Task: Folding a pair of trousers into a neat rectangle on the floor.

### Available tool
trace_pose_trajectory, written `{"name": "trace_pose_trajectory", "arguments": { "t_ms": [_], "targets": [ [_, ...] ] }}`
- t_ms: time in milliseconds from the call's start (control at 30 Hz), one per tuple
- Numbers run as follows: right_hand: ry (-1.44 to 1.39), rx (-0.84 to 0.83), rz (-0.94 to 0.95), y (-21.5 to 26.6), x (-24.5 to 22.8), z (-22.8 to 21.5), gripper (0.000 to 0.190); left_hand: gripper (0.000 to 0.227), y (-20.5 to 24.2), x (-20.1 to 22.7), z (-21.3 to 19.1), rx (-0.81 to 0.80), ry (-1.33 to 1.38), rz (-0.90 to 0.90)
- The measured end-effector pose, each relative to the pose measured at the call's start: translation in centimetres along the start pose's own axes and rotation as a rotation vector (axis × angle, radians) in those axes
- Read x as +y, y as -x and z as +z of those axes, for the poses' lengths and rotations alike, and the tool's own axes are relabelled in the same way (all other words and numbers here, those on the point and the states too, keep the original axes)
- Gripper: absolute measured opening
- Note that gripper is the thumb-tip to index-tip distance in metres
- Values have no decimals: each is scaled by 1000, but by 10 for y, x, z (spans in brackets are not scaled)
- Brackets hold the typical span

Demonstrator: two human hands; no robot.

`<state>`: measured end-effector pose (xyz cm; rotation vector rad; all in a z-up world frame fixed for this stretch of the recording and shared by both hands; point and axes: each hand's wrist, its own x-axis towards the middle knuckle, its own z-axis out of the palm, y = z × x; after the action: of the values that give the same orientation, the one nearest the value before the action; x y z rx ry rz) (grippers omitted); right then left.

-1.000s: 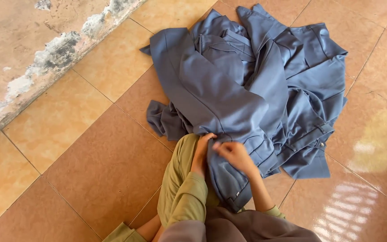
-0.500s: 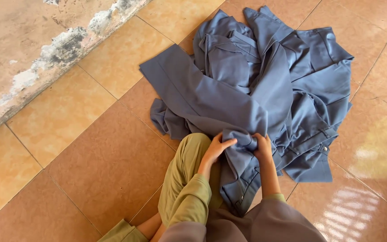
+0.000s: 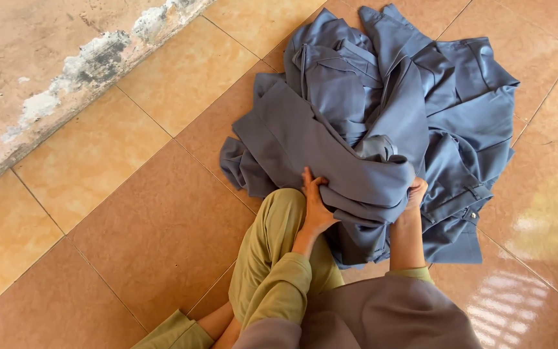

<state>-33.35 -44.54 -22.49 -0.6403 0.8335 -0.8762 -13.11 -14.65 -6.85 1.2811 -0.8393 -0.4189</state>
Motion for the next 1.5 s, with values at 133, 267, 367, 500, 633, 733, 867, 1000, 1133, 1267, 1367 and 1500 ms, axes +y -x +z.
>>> {"name": "trace_pose_trajectory", "arguments": {
  "t_ms": [133, 267, 367, 500, 633, 733, 867, 1000, 1133, 1267, 1367, 1500],
  "targets": [
    [136, 21, -38, 51, -12, 86, 64, 87, 3, -43, -11, -180, 99, -374],
    [338, 48, -100, 114, -30, 174, 75, 74, 12, -93, -3, -13, 458, -478],
    [753, 58, -132, 146, -35, 206, 73, 60, 16, -103, 1, 171, 708, -548],
    [1330, 84, 75, 85, 26, 125, 81, 50, 16, -117, 2, 247, 883, -563],
    [1058, 124, 167, 115, 31, 133, 60, 63, 6, -65, -5, 178, 904, -561],
    [790, 181, 130, 139, 11, 164, 60, 67, 9, -82, -4, 155, 907, -559],
    [441, 243, 191, 163, -15, 196, 85, 64, 22, -168, 3, 171, 930, -617],
    [125, 130, 166, 165, -21, 201, 83, 55, 13, -120, -8, 186, 1027, -583],
    [86, 29, 151, 195, -40, 255, 83, 51, 2, -57, -34, 228, 1097, -534],
    [28, -79, 98, 206, -40, 301, 75, 55, -8, -44, -67, 230, 1146, -404],
    [1, -187, 108, 208, -31, 327, 73, 55, -13, 1, -98, 250, 1154, -253],
    [-31, -348, 152, 224, -13, 375, 68, 56, -7, 2, -147, 266, 1218, -80]
  ]
}}
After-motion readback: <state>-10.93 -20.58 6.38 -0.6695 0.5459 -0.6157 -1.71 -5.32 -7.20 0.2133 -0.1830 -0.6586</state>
